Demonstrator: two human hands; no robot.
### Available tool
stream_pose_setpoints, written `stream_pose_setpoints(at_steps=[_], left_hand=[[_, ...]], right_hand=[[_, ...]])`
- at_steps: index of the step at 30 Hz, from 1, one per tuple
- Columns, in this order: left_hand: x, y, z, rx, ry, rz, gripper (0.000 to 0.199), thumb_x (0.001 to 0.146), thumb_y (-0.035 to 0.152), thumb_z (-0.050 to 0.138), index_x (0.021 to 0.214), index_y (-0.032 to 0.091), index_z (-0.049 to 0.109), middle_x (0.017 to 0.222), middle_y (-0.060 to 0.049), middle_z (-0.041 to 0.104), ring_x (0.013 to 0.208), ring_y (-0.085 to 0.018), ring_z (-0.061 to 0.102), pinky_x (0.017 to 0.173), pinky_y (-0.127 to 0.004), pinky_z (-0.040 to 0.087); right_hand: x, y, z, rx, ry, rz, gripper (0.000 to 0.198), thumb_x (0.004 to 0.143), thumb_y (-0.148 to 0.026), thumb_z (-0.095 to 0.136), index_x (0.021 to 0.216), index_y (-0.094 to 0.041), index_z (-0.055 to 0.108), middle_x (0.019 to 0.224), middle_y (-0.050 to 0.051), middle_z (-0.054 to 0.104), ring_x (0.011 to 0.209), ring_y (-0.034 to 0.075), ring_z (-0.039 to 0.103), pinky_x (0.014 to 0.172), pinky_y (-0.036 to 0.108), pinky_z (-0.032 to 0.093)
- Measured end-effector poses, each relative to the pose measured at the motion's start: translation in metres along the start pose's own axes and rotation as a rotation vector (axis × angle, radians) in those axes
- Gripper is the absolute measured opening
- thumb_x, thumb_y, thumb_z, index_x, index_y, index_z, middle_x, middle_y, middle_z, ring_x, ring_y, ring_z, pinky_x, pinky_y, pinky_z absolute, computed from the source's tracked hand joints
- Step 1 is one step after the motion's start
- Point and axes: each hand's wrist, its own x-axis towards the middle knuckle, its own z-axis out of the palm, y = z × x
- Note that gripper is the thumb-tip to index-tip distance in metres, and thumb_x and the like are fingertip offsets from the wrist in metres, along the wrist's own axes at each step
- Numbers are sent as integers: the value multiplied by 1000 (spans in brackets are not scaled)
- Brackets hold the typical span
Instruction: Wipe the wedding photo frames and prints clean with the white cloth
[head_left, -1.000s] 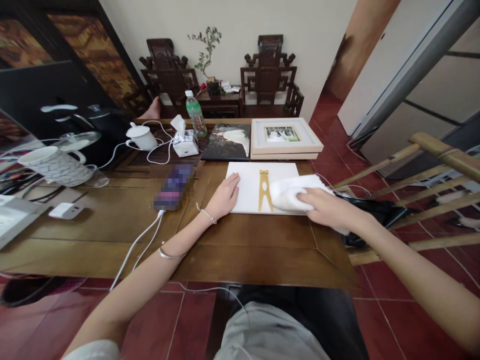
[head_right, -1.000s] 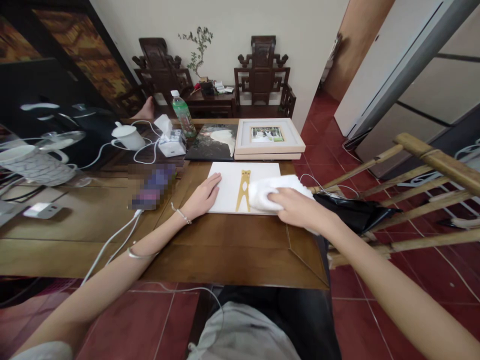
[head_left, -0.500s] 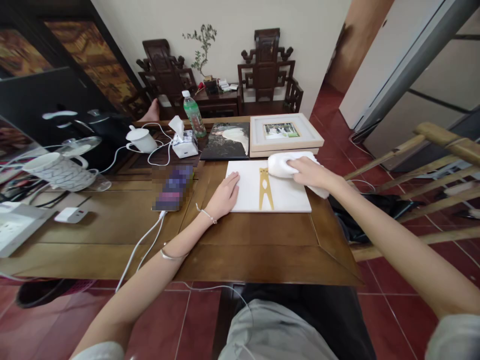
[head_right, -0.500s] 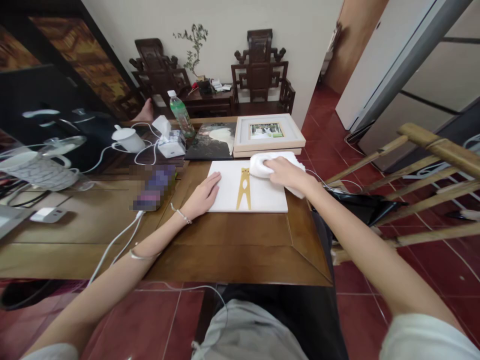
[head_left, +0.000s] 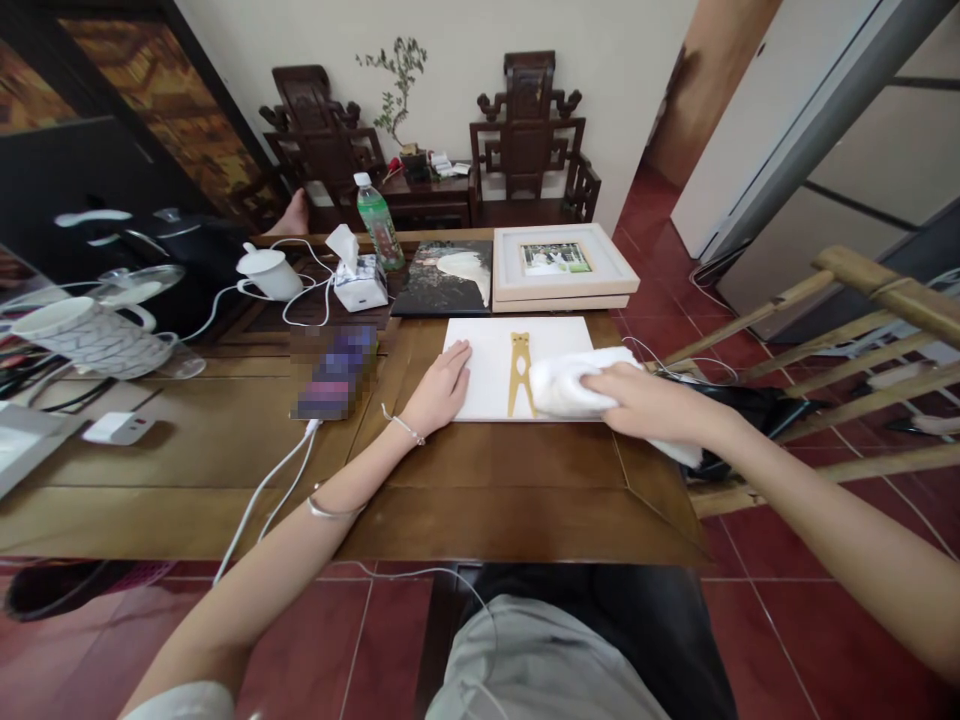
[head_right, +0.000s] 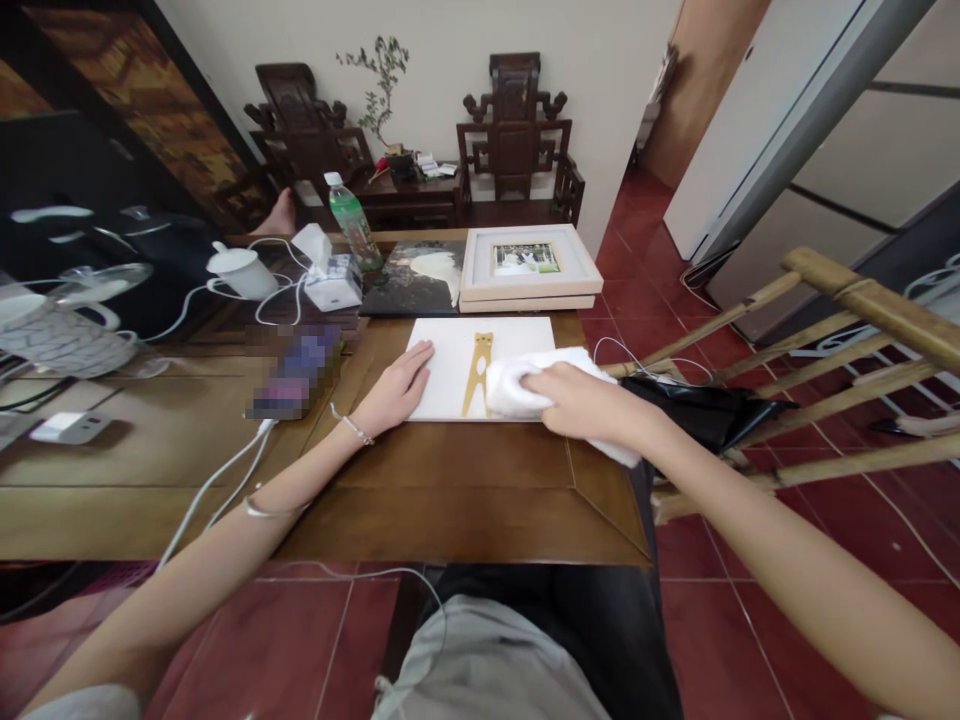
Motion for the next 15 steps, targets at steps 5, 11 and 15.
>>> stream_pose_setpoints(at_steps=[5, 11, 15], left_hand=[[0, -1, -1, 17, -2, 1, 44, 94, 26, 35, 131, 8, 51, 143, -17, 46, 137, -27, 38, 115, -48, 29], [-1, -1, -2, 11, -10, 0, 44, 95, 26, 35, 133, 10, 49, 145, -17, 45, 138, -27, 37, 115, -49, 29], [-1, -2, 0, 12, -6, 14, 43, 94, 25, 36, 133, 12, 49, 144, -15, 46, 138, -26, 37, 114, -49, 30]], right_hand=[[76, 21, -5, 78, 168, 156, 27, 75, -15, 44, 97, -16, 60, 99, 13, 64, 84, 24, 58, 66, 30, 42], [123, -8, 8, 77, 223, 90, 33, 77, -8, 43, 105, -13, 62, 105, 16, 64, 91, 26, 59, 73, 31, 43], [94, -40, 30, -42, 182, -19, 38, 74, -3, 44, 105, -13, 64, 112, 20, 60, 105, 31, 56, 87, 43, 43]])
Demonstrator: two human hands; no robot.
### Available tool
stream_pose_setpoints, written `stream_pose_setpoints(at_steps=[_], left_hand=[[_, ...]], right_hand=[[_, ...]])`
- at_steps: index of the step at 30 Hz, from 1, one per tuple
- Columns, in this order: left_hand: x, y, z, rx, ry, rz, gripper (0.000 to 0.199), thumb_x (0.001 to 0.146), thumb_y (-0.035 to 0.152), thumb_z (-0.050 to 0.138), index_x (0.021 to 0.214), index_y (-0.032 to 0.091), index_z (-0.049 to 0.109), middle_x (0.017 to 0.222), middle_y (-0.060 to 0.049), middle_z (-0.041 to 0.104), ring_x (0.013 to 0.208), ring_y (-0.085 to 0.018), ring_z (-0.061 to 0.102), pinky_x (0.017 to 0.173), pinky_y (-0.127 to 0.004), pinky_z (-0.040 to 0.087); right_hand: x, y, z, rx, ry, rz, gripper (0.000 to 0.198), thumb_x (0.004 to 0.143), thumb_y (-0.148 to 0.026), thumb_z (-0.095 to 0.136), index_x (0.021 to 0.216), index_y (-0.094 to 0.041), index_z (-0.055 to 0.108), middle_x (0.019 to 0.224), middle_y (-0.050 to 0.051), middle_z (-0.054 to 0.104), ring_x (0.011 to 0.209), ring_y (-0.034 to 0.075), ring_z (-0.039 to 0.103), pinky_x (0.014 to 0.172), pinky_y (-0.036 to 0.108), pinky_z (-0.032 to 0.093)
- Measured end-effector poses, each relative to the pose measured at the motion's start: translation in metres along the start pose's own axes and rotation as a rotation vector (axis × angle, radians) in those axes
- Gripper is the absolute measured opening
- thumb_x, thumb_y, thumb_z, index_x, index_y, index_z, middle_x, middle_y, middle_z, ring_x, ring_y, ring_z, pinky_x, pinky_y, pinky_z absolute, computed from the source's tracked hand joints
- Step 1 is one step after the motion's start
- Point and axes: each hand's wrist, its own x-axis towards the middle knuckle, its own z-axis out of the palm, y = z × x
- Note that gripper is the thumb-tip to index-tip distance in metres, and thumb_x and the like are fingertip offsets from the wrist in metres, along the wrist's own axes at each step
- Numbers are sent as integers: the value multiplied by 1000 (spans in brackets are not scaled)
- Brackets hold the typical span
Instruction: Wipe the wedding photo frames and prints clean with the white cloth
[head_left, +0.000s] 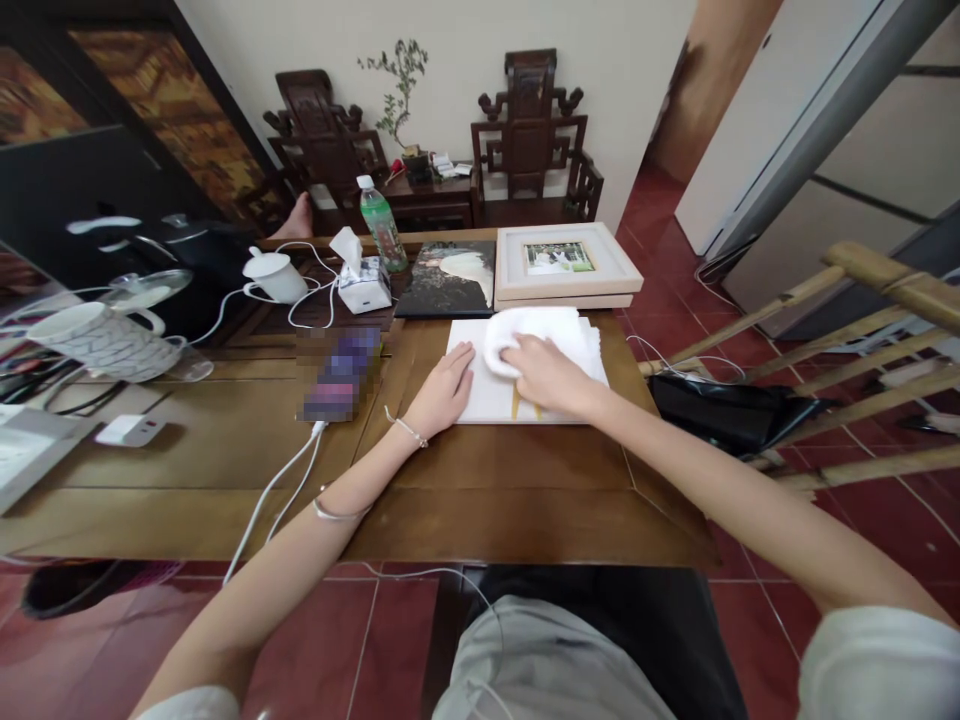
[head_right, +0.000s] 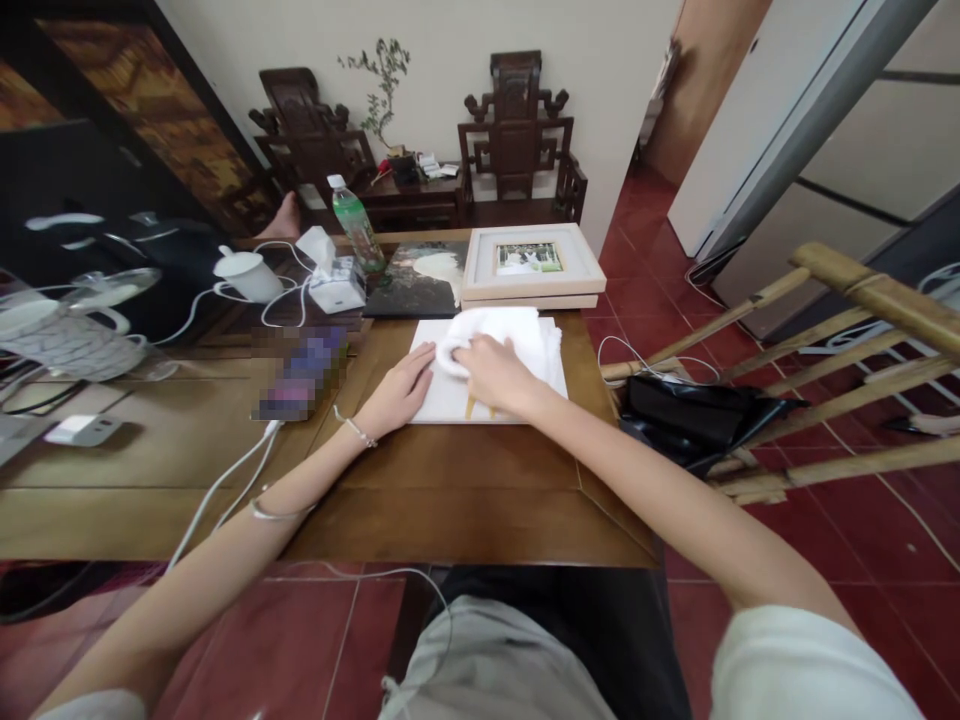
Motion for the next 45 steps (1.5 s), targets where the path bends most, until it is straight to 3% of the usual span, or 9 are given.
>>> stream_pose_setpoints(at_steps=[5, 9, 17, 22, 26, 31, 36, 41, 45], left_hand=[[1, -1, 2, 0, 24, 2, 42, 93, 24, 36, 131, 12, 51, 142, -15, 48, 136, -27, 39, 114, -49, 32], [1, -1, 2, 4, 21, -3, 42, 93, 23, 36, 130, 10, 51, 141, -17, 49, 137, -28, 39, 114, -49, 31], [0, 0, 3, -16, 18, -20, 43, 93, 24, 37, 131, 10, 51, 143, -17, 46, 137, -27, 38, 114, -49, 30], [0, -1, 2, -21, 19, -3, 43, 93, 24, 37, 132, 11, 50, 143, -16, 47, 137, -27, 38, 115, -48, 29], [0, -2, 2, -12, 19, 11, 42, 93, 23, 36, 130, 11, 51, 142, -16, 47, 137, -27, 39, 115, -48, 30], [0, -2, 5, -14, 40, 4, 42, 92, 22, 37, 130, 11, 51, 142, -16, 47, 136, -27, 39, 114, -48, 31], [-1, 0, 5, -12, 40, -4, 41, 93, 22, 38, 129, 9, 52, 142, -18, 47, 137, -28, 39, 115, -48, 30], [0, -1, 6, -15, 45, -10, 41, 92, 21, 37, 129, 9, 52, 142, -18, 47, 136, -28, 39, 114, -48, 30], [0, 0, 6, -27, 46, -12, 42, 92, 22, 38, 130, 9, 52, 142, -18, 47, 136, -28, 39, 114, -49, 29]], right_hand=[[-65, -40, 6, 62, -103, -134, 44, 70, 1, 42, 104, -16, 65, 130, 19, 54, 135, 35, 33, 101, 61, 30], [-86, -54, 0, 86, -155, -205, 40, 68, 0, 43, 97, -18, 65, 130, 18, 56, 132, 35, 38, 98, 60, 34], [-15, -4, -6, 22, -40, -45, 34, 75, -9, 43, 102, -15, 63, 100, 16, 63, 84, 25, 60, 69, 33, 44], [26, 10, -7, -3, 11, 19, 36, 78, -5, 41, 105, -14, 63, 103, 16, 64, 90, 25, 59, 68, 32, 42], [14, -7, -1, -53, 4, 13, 39, 77, -2, 42, 108, -15, 63, 112, 18, 61, 108, 31, 54, 81, 42, 43], [-44, -41, 7, -2, -70, -86, 41, 73, 0, 41, 104, -16, 64, 123, 18, 58, 131, 32, 36, 99, 56, 34], [-80, -52, -5, 93, -152, -218, 33, 69, -1, 43, 89, -16, 66, 108, 15, 63, 114, 30, 52, 91, 47, 41], [-50, -19, -19, 114, -195, -179, 30, 70, -5, 46, 92, -15, 64, 91, 12, 64, 82, 22, 59, 71, 30, 44], [-6, 6, -17, 20, -86, -75, 34, 74, -6, 45, 101, -13, 63, 97, 15, 65, 85, 23, 59, 68, 30, 42]])
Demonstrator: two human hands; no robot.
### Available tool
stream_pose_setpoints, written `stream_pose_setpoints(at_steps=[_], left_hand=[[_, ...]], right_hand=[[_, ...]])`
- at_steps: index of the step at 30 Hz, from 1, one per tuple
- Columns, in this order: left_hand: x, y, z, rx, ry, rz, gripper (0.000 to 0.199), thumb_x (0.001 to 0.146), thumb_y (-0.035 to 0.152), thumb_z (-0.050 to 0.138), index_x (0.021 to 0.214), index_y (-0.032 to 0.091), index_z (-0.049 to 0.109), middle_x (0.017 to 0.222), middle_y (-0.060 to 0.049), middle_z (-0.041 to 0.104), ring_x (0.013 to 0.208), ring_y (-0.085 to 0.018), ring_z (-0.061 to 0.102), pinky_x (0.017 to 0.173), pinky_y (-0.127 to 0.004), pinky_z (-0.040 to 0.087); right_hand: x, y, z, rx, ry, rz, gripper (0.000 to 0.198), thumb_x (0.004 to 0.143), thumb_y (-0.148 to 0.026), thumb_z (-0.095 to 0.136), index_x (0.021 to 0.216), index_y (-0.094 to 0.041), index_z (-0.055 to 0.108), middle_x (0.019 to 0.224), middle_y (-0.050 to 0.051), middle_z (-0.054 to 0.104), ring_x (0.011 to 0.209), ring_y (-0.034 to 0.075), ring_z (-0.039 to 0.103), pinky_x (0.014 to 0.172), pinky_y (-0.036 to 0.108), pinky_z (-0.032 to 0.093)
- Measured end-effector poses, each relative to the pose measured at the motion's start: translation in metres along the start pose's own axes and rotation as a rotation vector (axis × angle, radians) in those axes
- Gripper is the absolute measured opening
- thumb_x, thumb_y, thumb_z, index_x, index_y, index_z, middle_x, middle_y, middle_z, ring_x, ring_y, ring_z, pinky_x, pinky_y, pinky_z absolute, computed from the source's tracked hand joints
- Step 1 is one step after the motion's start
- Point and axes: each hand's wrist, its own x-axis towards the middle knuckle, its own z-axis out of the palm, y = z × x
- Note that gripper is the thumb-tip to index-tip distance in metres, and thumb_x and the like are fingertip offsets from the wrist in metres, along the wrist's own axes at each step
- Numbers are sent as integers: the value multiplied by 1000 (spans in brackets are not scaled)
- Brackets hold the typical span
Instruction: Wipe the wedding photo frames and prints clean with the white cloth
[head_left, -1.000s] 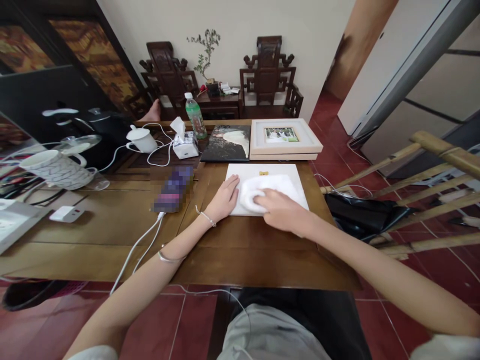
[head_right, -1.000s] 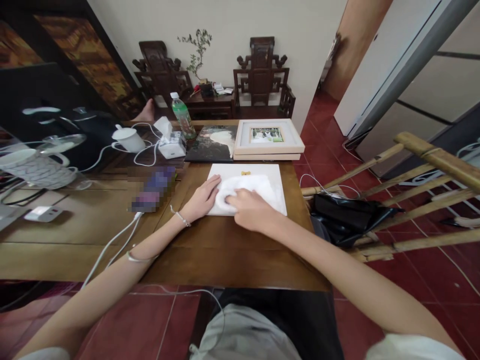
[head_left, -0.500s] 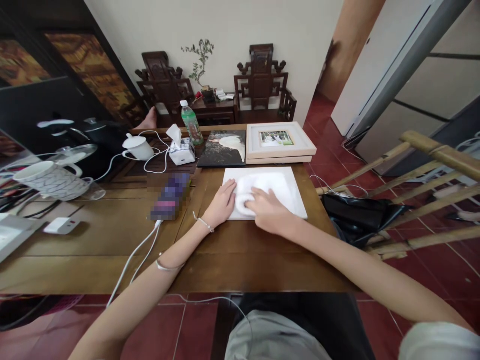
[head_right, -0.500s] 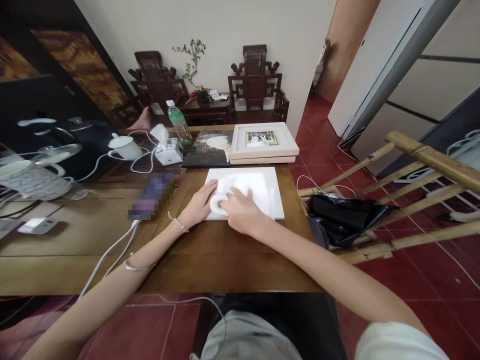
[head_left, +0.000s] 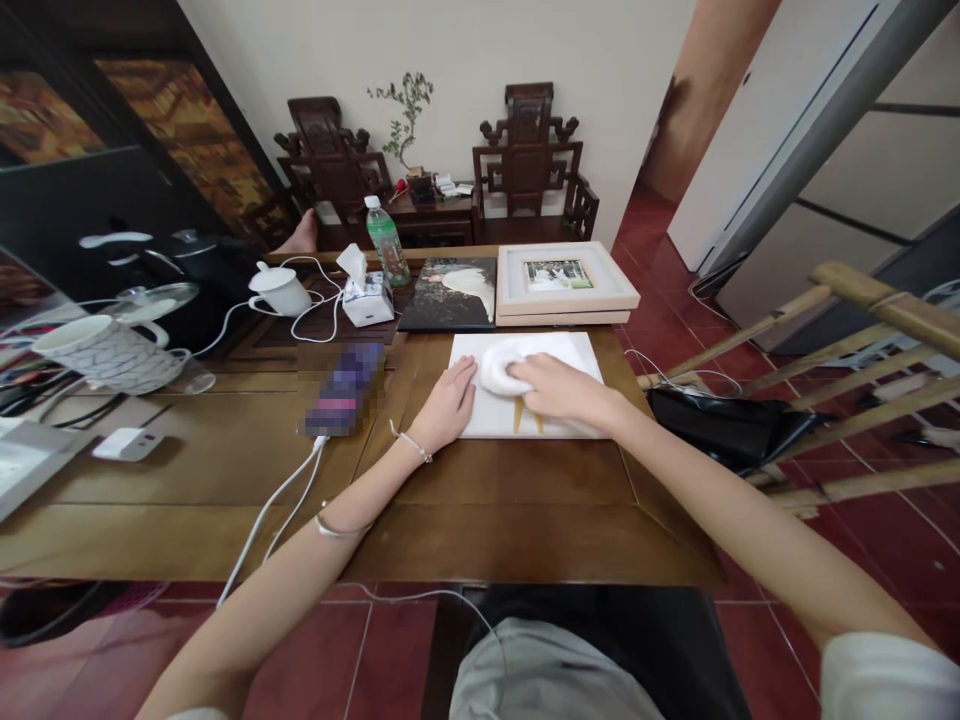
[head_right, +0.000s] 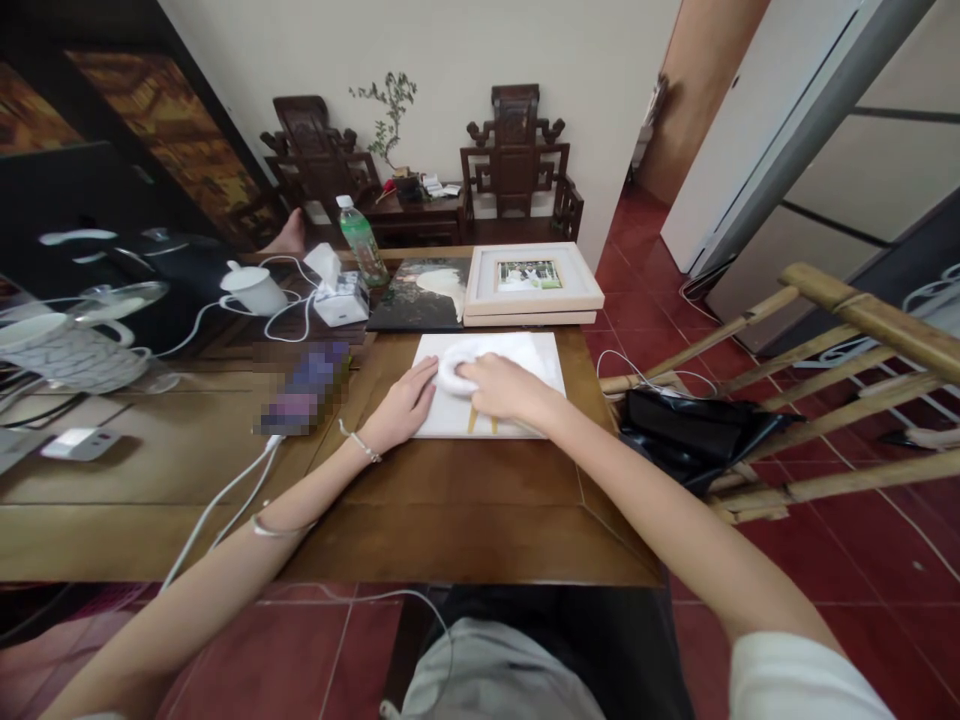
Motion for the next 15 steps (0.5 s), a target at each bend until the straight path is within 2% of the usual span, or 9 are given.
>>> stream_pose_setpoints(at_steps=[3, 6, 8, 11, 13, 15], left_hand=[[1, 5, -4, -47, 11, -12, 43, 93, 25, 38, 130, 10, 52, 141, -16, 49, 135, -28, 41, 114, -48, 30], [3, 12, -12, -182, 107, -73, 45, 96, 31, 33, 132, 11, 52, 136, -14, 55, 128, -25, 49, 111, -45, 34], [4, 14, -16, -293, 214, -136, 48, 98, 36, 30, 131, 10, 52, 137, -14, 54, 128, -24, 50, 111, -43, 34], [4, 15, -20, -401, 300, -157, 51, 100, 40, 25, 133, 13, 52, 139, -11, 53, 130, -21, 48, 112, -41, 33], [4, 15, -20, -389, 306, -141, 51, 100, 41, 24, 132, 14, 52, 138, -10, 54, 129, -21, 49, 112, -40, 34], [4, 18, -20, -320, 288, -119, 50, 99, 40, 25, 129, 13, 55, 136, -11, 56, 127, -22, 50, 111, -41, 35]], right_hand=[[27, 2, 6, -35, 65, 93, 35, 78, -6, 42, 105, -14, 64, 104, 16, 65, 90, 25, 60, 71, 32, 43], [41, -13, 15, -70, 105, 127, 37, 79, -4, 43, 105, -16, 65, 108, 16, 65, 103, 29, 57, 82, 41, 43], [40, -26, 21, -91, 93, 54, 37, 78, -3, 43, 103, -17, 65, 110, 16, 64, 115, 32, 50, 92, 51, 38], [23, -40, 26, -72, 13, -159, 35, 76, 0, 44, 98, -17, 66, 116, 16, 62, 127, 32, 40, 98, 57, 30], [6, -43, 24, -32, -26, -288, 32, 73, 0, 45, 93, -17, 65, 115, 16, 62, 124, 30, 44, 98, 53, 32], [-12, -41, 18, 14, -58, -359, 28, 70, 0, 46, 86, -17, 63, 105, 13, 64, 110, 26, 53, 93, 44, 37]])
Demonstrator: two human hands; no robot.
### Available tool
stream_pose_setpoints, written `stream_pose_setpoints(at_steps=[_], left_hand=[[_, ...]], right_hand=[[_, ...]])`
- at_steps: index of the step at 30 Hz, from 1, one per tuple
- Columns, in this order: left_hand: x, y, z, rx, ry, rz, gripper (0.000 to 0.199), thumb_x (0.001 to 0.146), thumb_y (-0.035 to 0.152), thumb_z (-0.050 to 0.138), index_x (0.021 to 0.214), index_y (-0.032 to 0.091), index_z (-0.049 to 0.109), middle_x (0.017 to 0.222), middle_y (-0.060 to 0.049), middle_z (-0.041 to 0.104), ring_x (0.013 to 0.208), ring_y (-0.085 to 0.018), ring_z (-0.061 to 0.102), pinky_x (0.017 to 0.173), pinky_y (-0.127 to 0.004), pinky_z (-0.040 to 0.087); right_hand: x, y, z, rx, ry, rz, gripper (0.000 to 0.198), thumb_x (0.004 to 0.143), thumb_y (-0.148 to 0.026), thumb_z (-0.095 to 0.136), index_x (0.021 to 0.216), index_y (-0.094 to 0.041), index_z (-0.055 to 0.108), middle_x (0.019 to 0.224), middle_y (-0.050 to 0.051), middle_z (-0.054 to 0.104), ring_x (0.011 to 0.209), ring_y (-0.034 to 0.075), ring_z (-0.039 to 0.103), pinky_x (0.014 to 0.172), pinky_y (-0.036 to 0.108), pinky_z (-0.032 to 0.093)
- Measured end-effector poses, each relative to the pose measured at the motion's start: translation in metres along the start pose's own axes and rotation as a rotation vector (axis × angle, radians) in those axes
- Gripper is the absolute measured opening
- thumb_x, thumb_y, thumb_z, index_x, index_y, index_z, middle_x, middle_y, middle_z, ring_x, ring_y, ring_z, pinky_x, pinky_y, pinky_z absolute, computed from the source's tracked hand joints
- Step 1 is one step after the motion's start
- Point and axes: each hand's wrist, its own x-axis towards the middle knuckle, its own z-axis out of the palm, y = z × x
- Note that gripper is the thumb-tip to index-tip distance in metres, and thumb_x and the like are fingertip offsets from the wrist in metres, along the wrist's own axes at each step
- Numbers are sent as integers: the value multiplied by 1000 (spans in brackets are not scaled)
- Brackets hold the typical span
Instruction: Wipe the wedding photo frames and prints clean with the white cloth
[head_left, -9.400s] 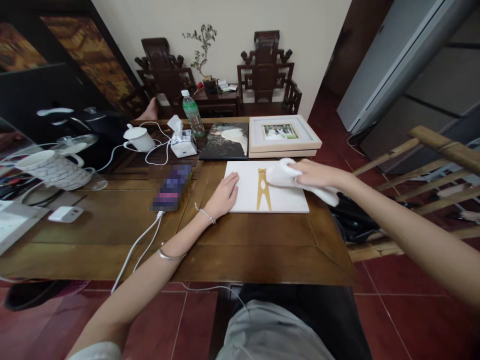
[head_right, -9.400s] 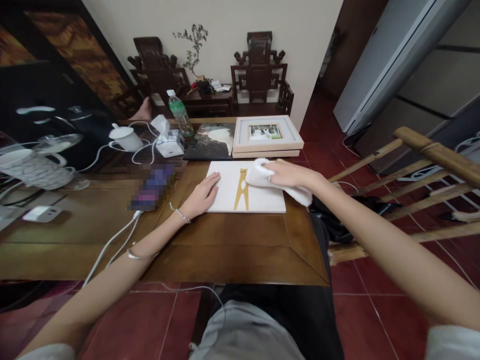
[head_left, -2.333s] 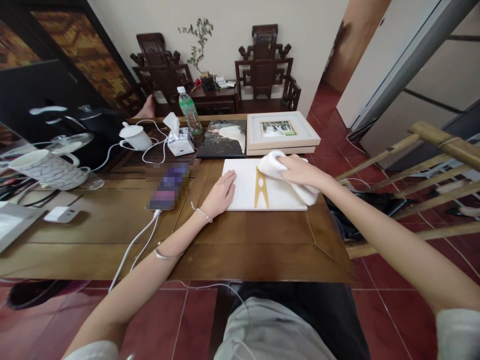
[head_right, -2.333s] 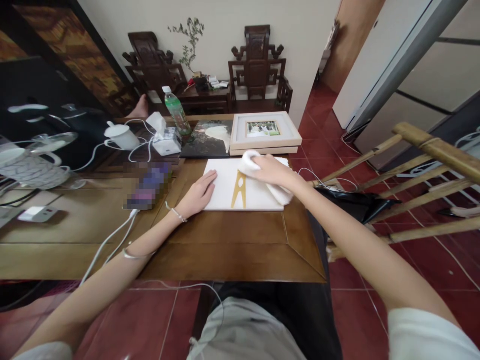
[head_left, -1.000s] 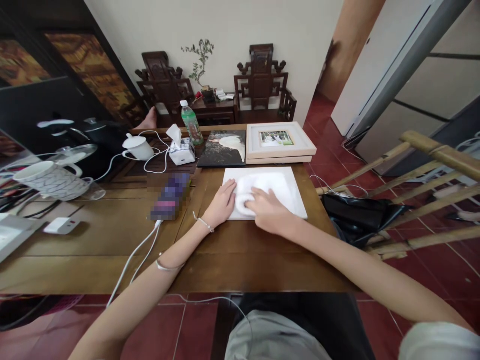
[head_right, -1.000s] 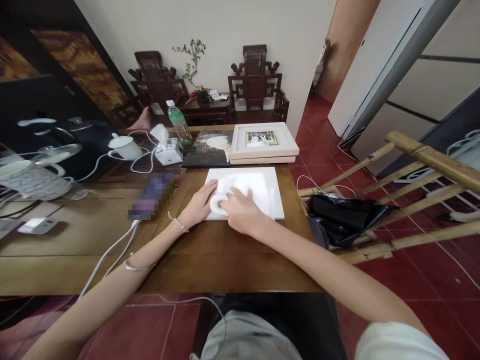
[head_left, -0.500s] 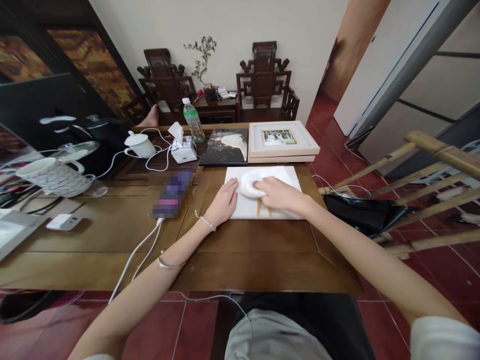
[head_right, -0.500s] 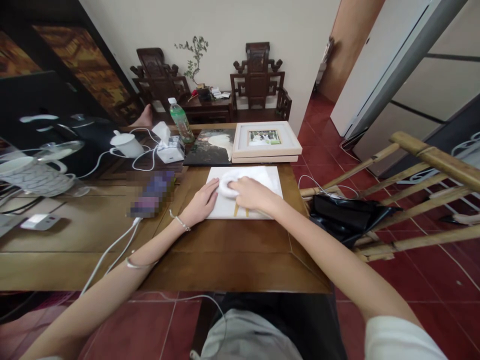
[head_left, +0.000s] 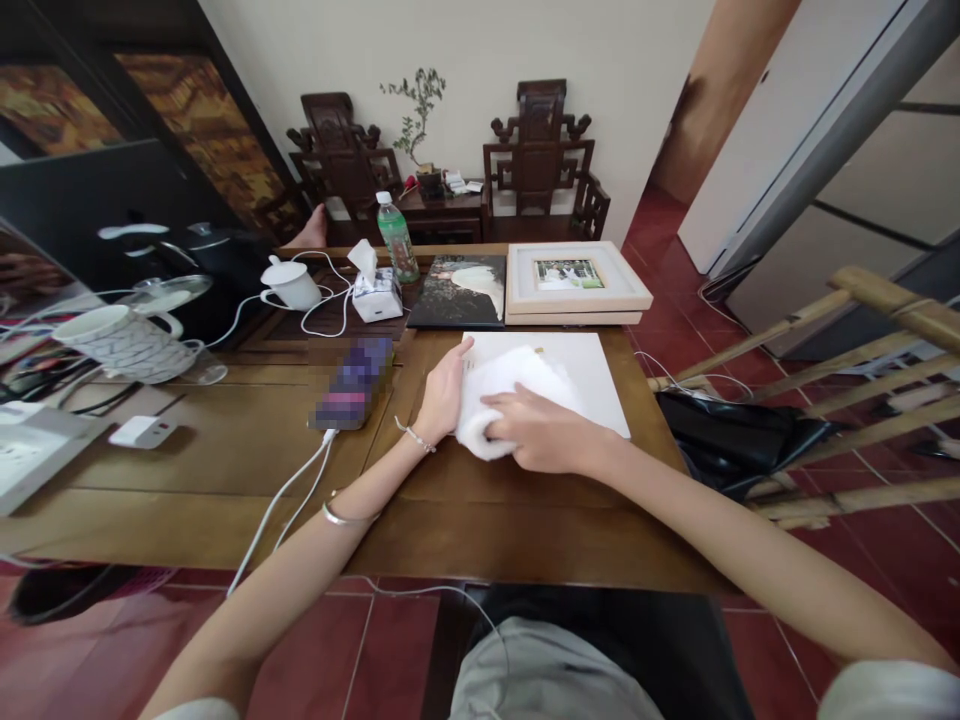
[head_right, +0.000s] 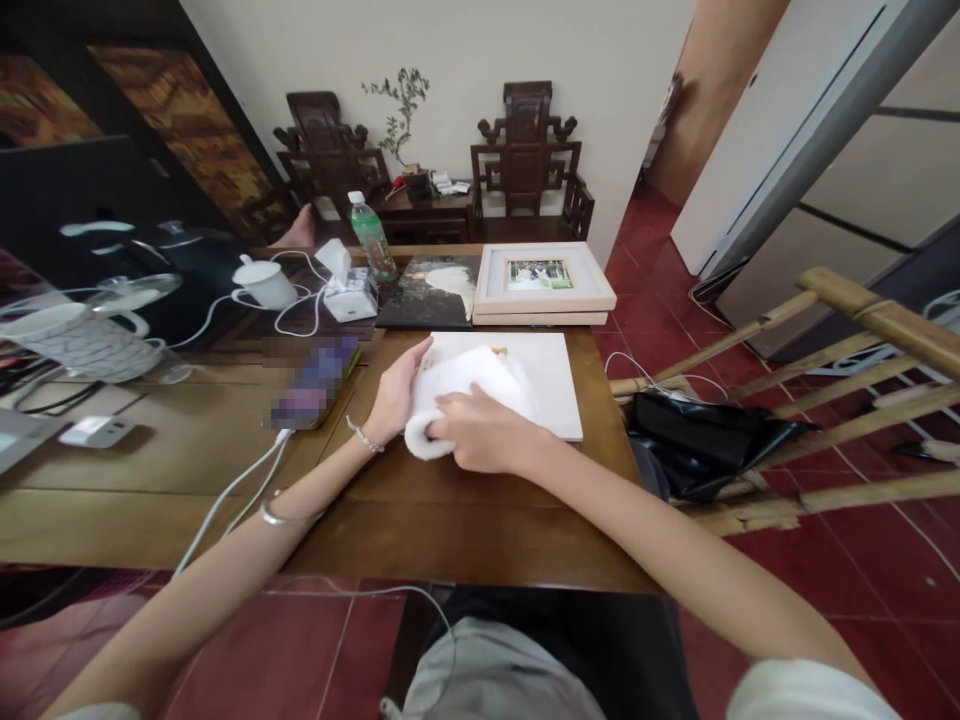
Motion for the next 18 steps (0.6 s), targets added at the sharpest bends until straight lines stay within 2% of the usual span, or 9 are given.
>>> stream_pose_setpoints(at_steps=[2, 4, 7, 9, 12, 18], left_hand=[[-1, 2, 2, 83, -30, 30, 48, 99, 38, 28, 126, 11, 57, 133, -13, 58, 125, -22, 53, 110, -42, 38], [-1, 2, 5, 158, -77, 59, 45, 97, 34, 31, 123, 9, 59, 132, -15, 59, 125, -23, 54, 109, -43, 39], [-2, -2, 8, 233, -164, 91, 42, 95, 28, 34, 120, 8, 61, 131, -17, 59, 127, -25, 52, 111, -44, 37], [-2, -6, 8, 258, -222, 102, 39, 92, 24, 37, 120, 10, 62, 131, -15, 59, 128, -26, 50, 112, -46, 35], [-3, -11, 8, 277, -278, 113, 39, 87, 20, 42, 120, 13, 62, 133, -14, 57, 131, -28, 47, 112, -50, 33], [-3, -14, 5, 284, -294, 137, 39, 86, 19, 44, 121, 13, 60, 135, -14, 56, 131, -28, 47, 112, -51, 34]], right_hand=[[-15, 2, -9, 45, -26, 19, 25, 68, -1, 46, 79, -17, 61, 91, 10, 64, 91, 23, 57, 81, 35, 41], [-24, 10, -18, 71, -45, 105, 23, 67, -2, 45, 78, -17, 59, 83, 9, 63, 79, 20, 56, 70, 30, 40], [-19, 32, -28, 57, -9, 301, 26, 69, -5, 44, 85, -16, 61, 85, 10, 64, 76, 20, 55, 63, 28, 37], [-6, 48, -31, 42, 42, 411, 28, 73, -7, 42, 91, -15, 62, 90, 13, 65, 78, 22, 56, 63, 28, 37], [24, 66, -34, 39, 106, 494, 30, 78, -11, 41, 97, -14, 63, 101, 16, 65, 83, 24, 59, 66, 29, 39], [87, 75, -41, 43, 91, 522, 33, 79, -16, 45, 107, -12, 63, 109, 17, 67, 93, 26, 60, 72, 29, 42]])
